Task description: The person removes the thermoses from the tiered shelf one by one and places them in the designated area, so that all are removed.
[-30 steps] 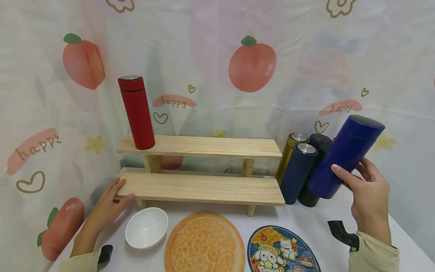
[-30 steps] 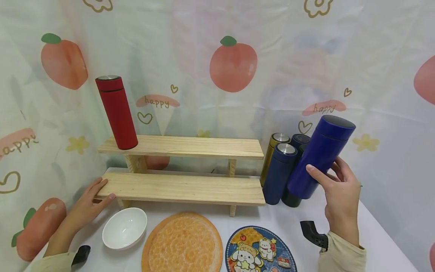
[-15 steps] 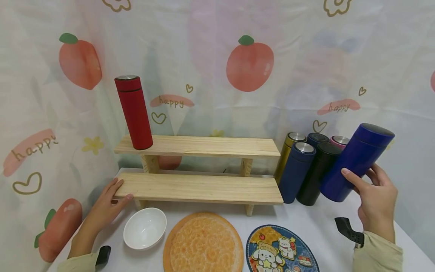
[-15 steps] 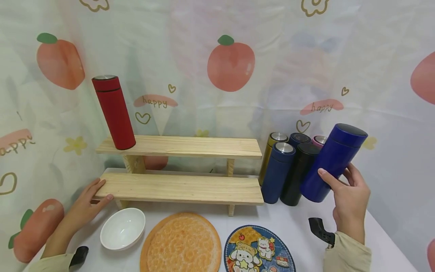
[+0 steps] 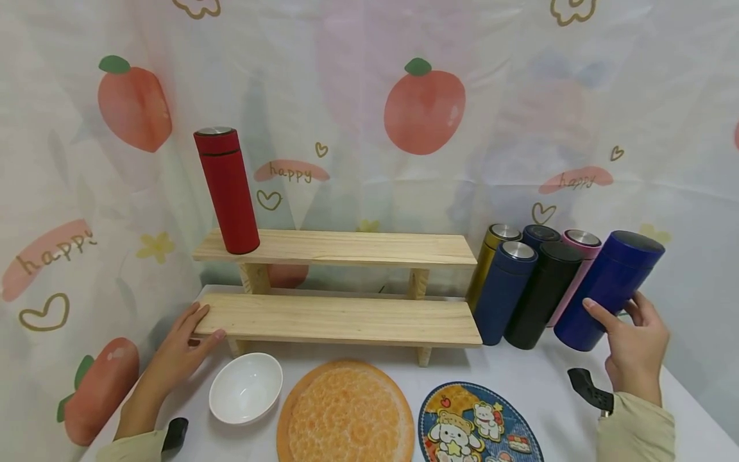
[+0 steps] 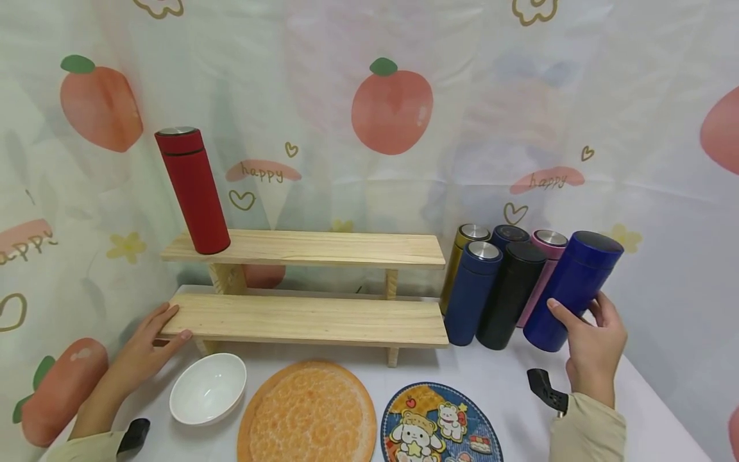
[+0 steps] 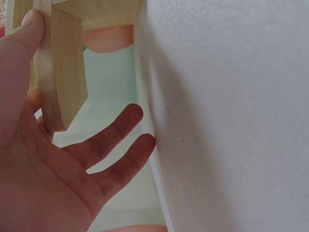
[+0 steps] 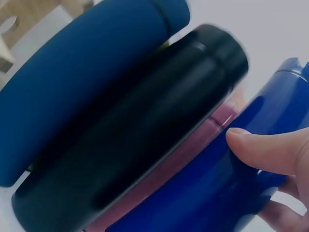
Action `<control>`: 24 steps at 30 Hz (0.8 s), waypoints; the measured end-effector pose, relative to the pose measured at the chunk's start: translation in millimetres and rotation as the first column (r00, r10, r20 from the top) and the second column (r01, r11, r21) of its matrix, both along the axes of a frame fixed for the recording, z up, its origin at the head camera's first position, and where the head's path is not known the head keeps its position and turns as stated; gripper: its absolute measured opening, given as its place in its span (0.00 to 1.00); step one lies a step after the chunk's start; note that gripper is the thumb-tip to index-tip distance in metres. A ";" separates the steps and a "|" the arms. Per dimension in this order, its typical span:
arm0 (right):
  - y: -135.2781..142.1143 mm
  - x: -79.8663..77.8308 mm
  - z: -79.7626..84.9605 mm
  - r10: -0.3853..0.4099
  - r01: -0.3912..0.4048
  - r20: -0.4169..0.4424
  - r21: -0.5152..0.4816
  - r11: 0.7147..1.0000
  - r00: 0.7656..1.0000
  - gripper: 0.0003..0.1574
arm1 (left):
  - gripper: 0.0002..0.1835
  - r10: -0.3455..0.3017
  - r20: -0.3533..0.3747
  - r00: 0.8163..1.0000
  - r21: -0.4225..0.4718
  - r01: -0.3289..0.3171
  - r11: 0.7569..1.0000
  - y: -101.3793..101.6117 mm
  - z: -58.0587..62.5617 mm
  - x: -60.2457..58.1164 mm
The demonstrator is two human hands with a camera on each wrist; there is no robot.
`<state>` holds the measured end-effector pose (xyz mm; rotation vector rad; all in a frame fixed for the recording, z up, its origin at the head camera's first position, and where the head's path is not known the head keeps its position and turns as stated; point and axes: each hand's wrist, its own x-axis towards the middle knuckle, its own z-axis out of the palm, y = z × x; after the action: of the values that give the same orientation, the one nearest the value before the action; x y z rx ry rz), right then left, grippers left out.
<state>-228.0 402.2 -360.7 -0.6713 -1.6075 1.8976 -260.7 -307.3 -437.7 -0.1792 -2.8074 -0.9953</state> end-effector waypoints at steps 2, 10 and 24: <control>3.5 -3.3 -6.1 0.002 -0.002 0.022 -0.013 1.000 1.000 0.60 | 0.47 0.001 0.001 1.000 -0.002 -0.001 1.000 -0.1 -0.2 -0.5; 12.2 -12.2 -27.3 0.047 -0.054 0.106 0.068 0.996 0.993 0.59 | 0.48 0.005 0.012 1.000 -0.009 -0.005 1.000 -0.3 -1.1 -1.4; 16.5 -20.0 -42.3 0.067 -0.078 0.154 0.062 0.995 0.986 0.59 | 0.48 0.008 0.007 1.000 -0.012 -0.007 1.000 -0.2 -1.4 -0.6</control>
<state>-247.9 418.7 -403.0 -0.7539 -1.8060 1.8722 -261.3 -307.5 -439.1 -0.1670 -2.8183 -0.9798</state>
